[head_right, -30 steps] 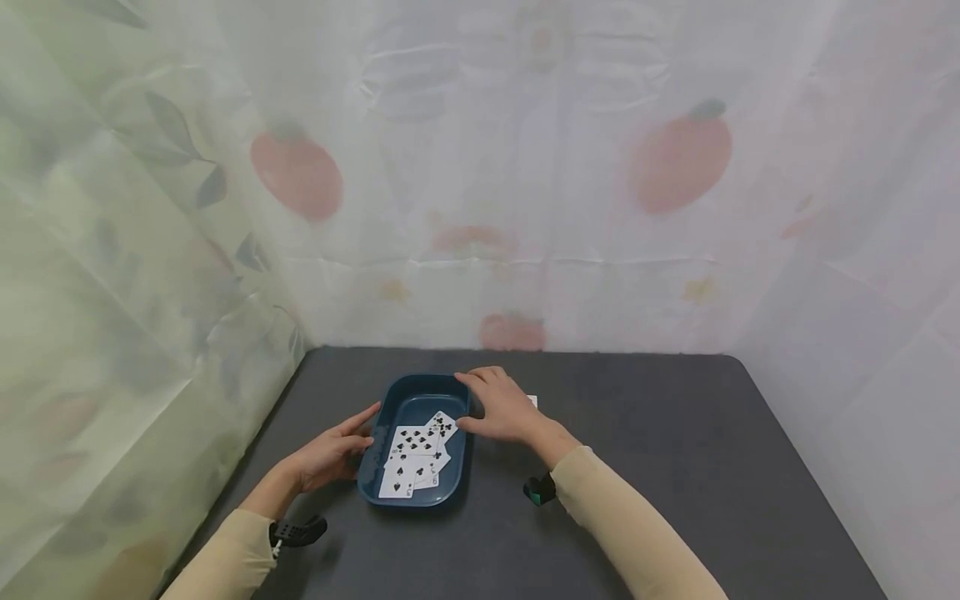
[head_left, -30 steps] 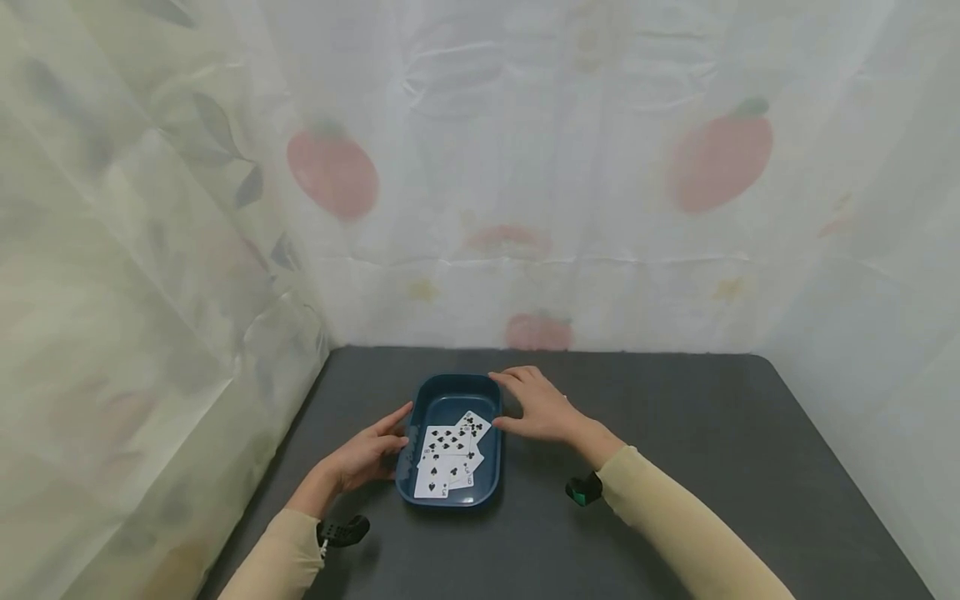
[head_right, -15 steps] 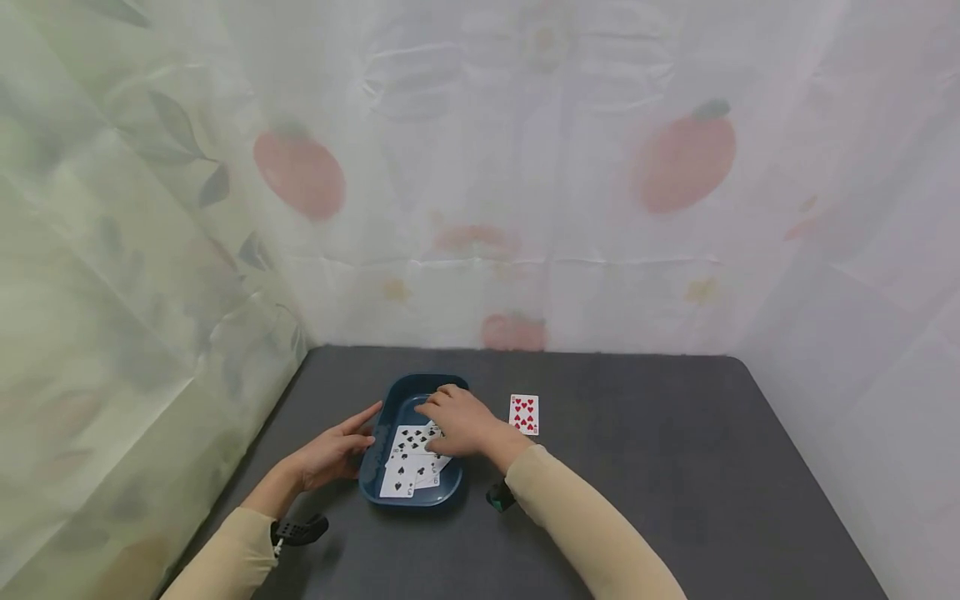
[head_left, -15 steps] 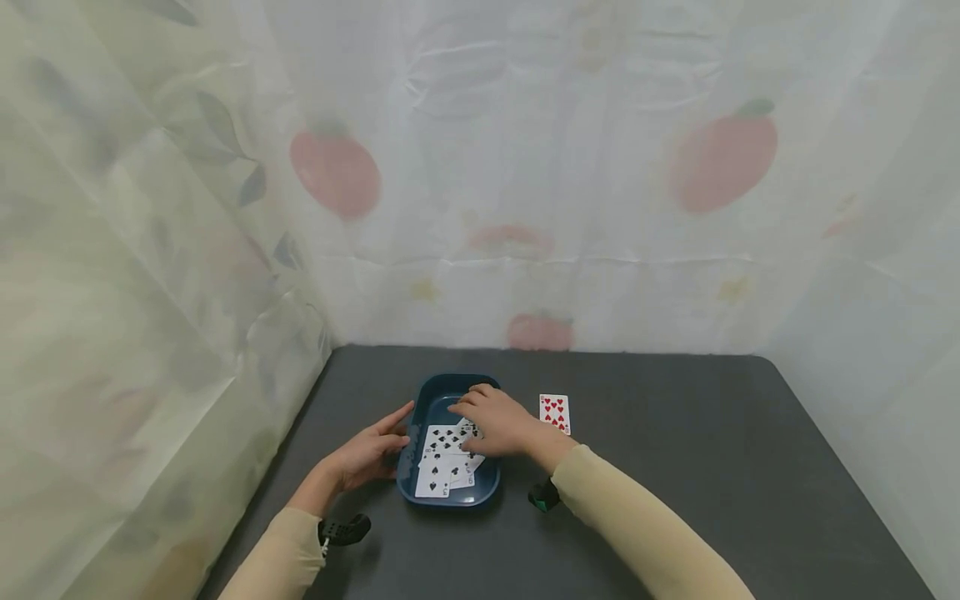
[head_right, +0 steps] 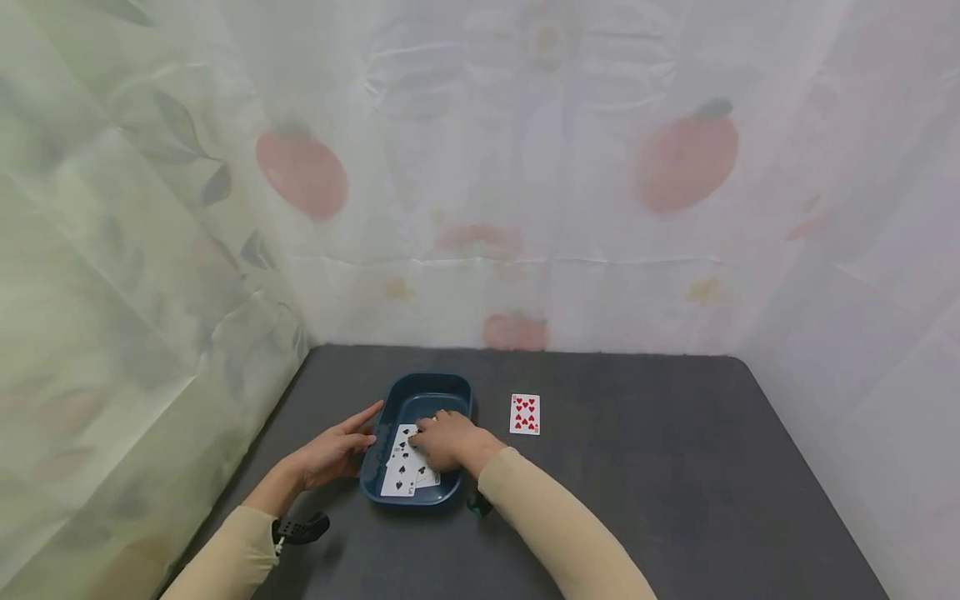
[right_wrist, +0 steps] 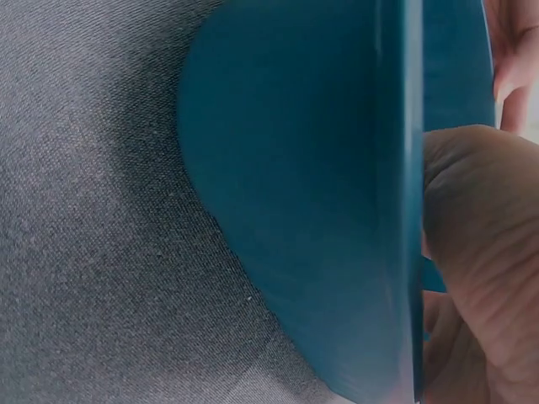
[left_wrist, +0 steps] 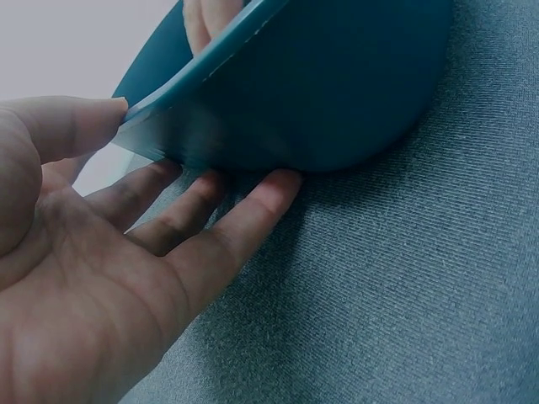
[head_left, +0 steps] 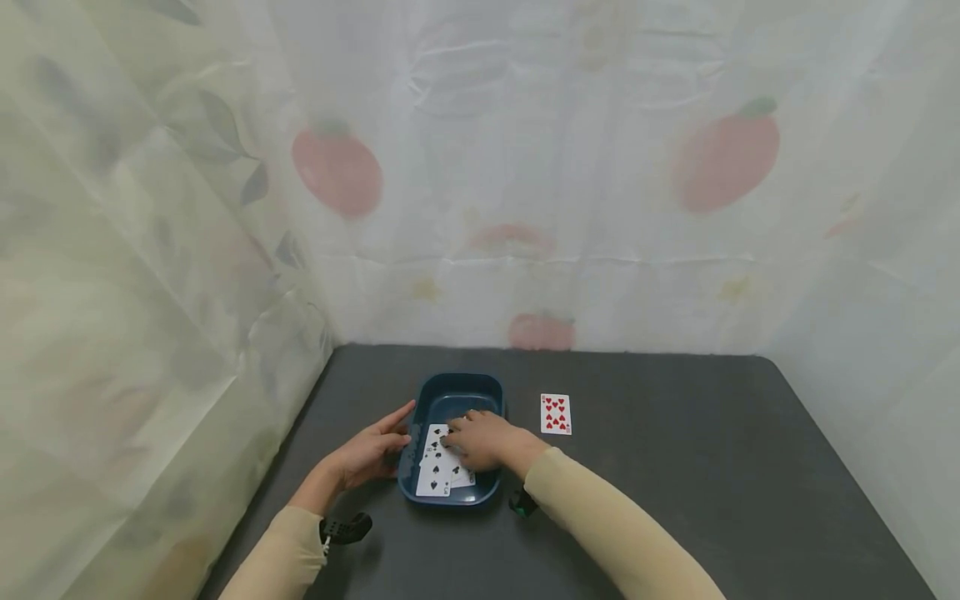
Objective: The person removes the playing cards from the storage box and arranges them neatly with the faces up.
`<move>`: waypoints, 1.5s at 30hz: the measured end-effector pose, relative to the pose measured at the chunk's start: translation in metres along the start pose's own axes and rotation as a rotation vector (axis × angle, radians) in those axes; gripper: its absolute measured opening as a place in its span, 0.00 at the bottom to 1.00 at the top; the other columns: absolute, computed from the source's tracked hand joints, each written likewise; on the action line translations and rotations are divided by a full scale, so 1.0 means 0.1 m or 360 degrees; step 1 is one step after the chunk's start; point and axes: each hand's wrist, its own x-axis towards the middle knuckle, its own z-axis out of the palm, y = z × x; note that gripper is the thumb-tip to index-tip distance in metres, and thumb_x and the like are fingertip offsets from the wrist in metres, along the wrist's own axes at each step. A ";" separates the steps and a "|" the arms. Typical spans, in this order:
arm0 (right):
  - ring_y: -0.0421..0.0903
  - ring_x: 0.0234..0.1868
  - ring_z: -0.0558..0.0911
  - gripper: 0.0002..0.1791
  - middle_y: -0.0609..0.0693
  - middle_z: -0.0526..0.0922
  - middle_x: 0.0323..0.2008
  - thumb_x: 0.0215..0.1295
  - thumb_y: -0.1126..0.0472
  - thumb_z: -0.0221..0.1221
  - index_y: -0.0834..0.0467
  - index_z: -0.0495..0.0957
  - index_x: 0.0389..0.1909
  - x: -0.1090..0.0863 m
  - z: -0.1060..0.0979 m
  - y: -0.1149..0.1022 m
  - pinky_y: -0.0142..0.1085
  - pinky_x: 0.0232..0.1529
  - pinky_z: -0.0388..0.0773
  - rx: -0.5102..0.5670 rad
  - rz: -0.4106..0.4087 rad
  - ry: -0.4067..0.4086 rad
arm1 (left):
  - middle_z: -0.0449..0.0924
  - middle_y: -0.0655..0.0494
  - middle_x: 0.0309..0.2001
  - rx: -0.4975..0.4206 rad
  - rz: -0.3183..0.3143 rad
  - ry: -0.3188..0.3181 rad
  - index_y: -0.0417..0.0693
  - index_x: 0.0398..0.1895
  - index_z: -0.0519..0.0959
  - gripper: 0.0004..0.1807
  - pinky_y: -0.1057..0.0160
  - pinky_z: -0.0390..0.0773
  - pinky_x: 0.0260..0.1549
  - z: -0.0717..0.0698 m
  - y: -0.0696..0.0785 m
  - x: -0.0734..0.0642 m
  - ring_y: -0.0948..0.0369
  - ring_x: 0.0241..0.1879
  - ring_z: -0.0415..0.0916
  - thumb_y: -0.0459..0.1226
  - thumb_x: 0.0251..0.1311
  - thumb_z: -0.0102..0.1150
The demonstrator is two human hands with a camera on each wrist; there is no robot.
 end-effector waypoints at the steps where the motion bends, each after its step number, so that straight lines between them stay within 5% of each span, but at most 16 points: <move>1: 0.52 0.75 0.63 0.27 0.44 0.63 0.77 0.77 0.50 0.54 0.37 0.69 0.75 0.01 0.01 -0.01 0.48 0.72 0.60 0.0015 0.0016 -0.0024 | 0.42 0.38 0.81 -0.0002 0.0000 0.0001 0.70 0.84 0.47 0.37 0.40 0.77 0.50 0.00 0.00 0.00 0.40 0.70 0.61 0.34 0.79 0.45; 10: 0.51 0.74 0.65 0.30 0.41 0.66 0.75 0.70 0.50 0.60 0.40 0.71 0.73 -0.03 -0.01 -0.09 0.48 0.70 0.64 -0.0025 0.0062 -0.0072 | 0.40 0.37 0.81 0.0002 0.0005 0.0001 0.70 0.84 0.48 0.38 0.37 0.76 0.50 0.00 0.00 -0.01 0.38 0.73 0.56 0.34 0.78 0.47; 18: 0.42 0.54 0.76 0.29 0.44 0.77 0.60 0.61 0.46 0.71 0.47 0.80 0.64 -0.09 -0.07 -0.06 0.40 0.58 0.73 0.0034 0.0008 0.0042 | 0.38 0.39 0.82 0.0015 0.0013 0.0008 0.70 0.84 0.48 0.38 0.35 0.75 0.52 0.01 0.00 -0.02 0.38 0.75 0.52 0.35 0.78 0.48; 27: 0.47 0.70 0.67 0.46 0.41 0.71 0.70 0.54 0.33 0.72 0.44 0.71 0.73 -0.02 0.02 0.06 0.52 0.71 0.60 -0.0104 0.0045 0.0103 | 0.38 0.39 0.82 0.0024 0.0018 0.0005 0.70 0.84 0.47 0.38 0.34 0.75 0.53 0.01 0.00 -0.03 0.37 0.75 0.51 0.36 0.79 0.48; 45: 0.44 0.63 0.69 0.44 0.42 0.74 0.63 0.47 0.31 0.75 0.44 0.77 0.66 -0.02 0.04 0.08 0.45 0.68 0.63 -0.0012 0.0106 0.0072 | 0.37 0.39 0.82 -0.0045 0.0011 -0.0048 0.71 0.84 0.47 0.38 0.39 0.77 0.51 0.02 0.01 -0.03 0.39 0.73 0.57 0.35 0.79 0.46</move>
